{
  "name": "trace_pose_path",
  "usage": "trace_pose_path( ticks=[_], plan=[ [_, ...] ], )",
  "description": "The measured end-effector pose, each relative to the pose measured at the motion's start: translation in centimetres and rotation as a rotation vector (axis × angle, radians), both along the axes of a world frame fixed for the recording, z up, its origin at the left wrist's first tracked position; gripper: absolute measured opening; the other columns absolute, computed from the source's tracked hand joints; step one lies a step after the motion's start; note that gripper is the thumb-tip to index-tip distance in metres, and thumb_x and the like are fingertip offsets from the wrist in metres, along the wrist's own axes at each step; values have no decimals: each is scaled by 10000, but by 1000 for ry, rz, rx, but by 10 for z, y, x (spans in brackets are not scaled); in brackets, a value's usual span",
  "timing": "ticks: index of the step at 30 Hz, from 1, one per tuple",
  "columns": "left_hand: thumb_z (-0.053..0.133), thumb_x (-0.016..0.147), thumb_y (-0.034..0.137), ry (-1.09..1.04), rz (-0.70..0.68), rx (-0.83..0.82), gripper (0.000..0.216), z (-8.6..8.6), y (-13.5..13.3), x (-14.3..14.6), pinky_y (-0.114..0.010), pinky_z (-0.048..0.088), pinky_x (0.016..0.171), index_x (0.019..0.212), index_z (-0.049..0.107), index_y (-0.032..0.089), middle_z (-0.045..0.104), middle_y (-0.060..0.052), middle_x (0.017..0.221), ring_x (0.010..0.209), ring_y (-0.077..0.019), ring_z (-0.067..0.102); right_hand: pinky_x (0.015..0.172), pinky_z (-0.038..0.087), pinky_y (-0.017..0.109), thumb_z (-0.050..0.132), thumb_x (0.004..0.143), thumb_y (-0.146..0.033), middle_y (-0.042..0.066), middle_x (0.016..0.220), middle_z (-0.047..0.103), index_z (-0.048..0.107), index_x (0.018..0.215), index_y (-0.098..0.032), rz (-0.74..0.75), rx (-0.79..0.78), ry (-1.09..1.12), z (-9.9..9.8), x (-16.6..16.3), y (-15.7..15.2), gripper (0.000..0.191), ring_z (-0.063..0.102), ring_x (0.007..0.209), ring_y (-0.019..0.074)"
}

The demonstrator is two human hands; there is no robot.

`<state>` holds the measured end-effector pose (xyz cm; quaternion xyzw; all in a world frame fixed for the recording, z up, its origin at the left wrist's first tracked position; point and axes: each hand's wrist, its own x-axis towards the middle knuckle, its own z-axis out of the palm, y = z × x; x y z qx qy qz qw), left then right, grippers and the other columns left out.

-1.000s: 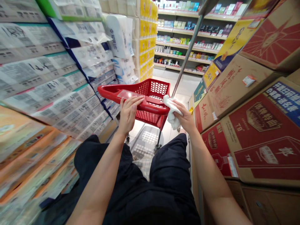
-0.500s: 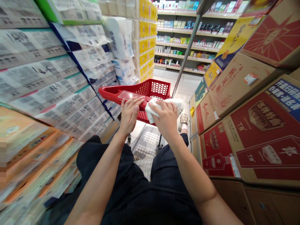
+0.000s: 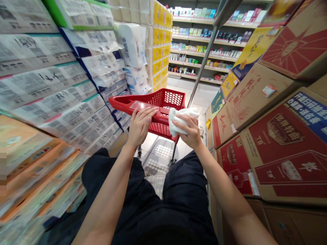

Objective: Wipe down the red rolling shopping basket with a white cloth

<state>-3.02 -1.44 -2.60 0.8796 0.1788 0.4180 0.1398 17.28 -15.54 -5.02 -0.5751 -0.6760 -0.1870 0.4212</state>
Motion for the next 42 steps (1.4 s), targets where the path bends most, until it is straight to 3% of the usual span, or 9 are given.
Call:
trace_pose_path(
  ticks=[6, 10, 15, 20, 25, 28, 32, 36, 42],
  plan=[
    [179, 1036, 414, 3, -6, 9, 501, 0, 0, 2, -444, 150, 1201, 1331, 559, 277, 585, 1, 1380, 1329, -168, 459, 1135, 373, 446, 576, 917, -392, 27, 1385, 581, 611, 1297, -320, 186, -66, 454, -11, 47, -5, 389, 516, 1306, 246],
    [180, 1034, 419, -1, 3, -1, 503, -1, -3, 5, -452, 138, 1204, 1341, 550, 270, 583, -7, 1383, 1335, -171, 449, 1155, 353, 434, 554, 926, -407, 40, 1397, 571, 622, 1288, -293, 115, -52, 573, -17, 39, -9, 385, 490, 1337, 238],
    [173, 1033, 432, -18, 15, -4, 510, -2, -4, 5, -458, 115, 1208, 1334, 551, 268, 585, -10, 1380, 1340, -172, 442, 1145, 342, 480, 493, 961, -362, 63, 1404, 562, 585, 1327, -288, -98, -20, 353, -6, 8, -16, 385, 505, 1320, 244],
    [151, 1031, 448, -4, 29, -6, 531, -2, 0, 2, -464, 119, 1208, 1323, 555, 264, 579, -15, 1386, 1344, -172, 436, 1132, 336, 466, 471, 968, -285, 53, 1375, 582, 588, 1312, -291, -176, -162, 58, 25, -24, -13, 364, 481, 1321, 239],
    [137, 1028, 464, -6, 40, -11, 549, -1, -4, 3, -466, 111, 1210, 1326, 551, 259, 574, -21, 1391, 1354, -173, 423, 1042, 378, 439, 517, 942, -261, 106, 1238, 654, 606, 1285, -220, -299, -364, -125, 59, -65, 15, 356, 563, 1144, 271],
    [139, 1027, 474, -11, 46, -12, 552, -1, -7, 5, -458, 107, 1212, 1323, 551, 259, 574, -19, 1390, 1355, -169, 422, 966, 406, 424, 510, 947, -288, 115, 1191, 675, 608, 1281, -201, -333, -406, -140, 66, -78, 33, 359, 585, 1076, 278],
    [123, 1033, 445, -54, 49, -21, 556, -2, -4, 3, -441, 134, 1207, 1296, 574, 252, 597, -16, 1362, 1334, -158, 448, 998, 378, 407, 510, 949, -288, 89, 1319, 619, 570, 1334, -230, -261, -337, -143, 53, -72, 30, 394, 564, 1138, 255],
    [121, 1035, 425, -71, 46, -34, 552, -3, -1, -1, -439, 155, 1203, 1282, 588, 265, 608, -6, 1349, 1321, -157, 467, 1060, 358, 413, 517, 939, -226, 32, 1394, 569, 592, 1310, -318, -108, -181, -110, 24, -37, 6, 390, 520, 1246, 226],
    [108, 1035, 429, -88, 40, -42, 563, -3, -3, 2, -440, 154, 1207, 1269, 597, 278, 618, 5, 1333, 1317, -151, 470, 1098, 398, 436, 520, 946, -384, 51, 1390, 573, 606, 1303, -295, 95, -130, 249, -1, 31, -9, 378, 517, 1300, 239]
  ],
)
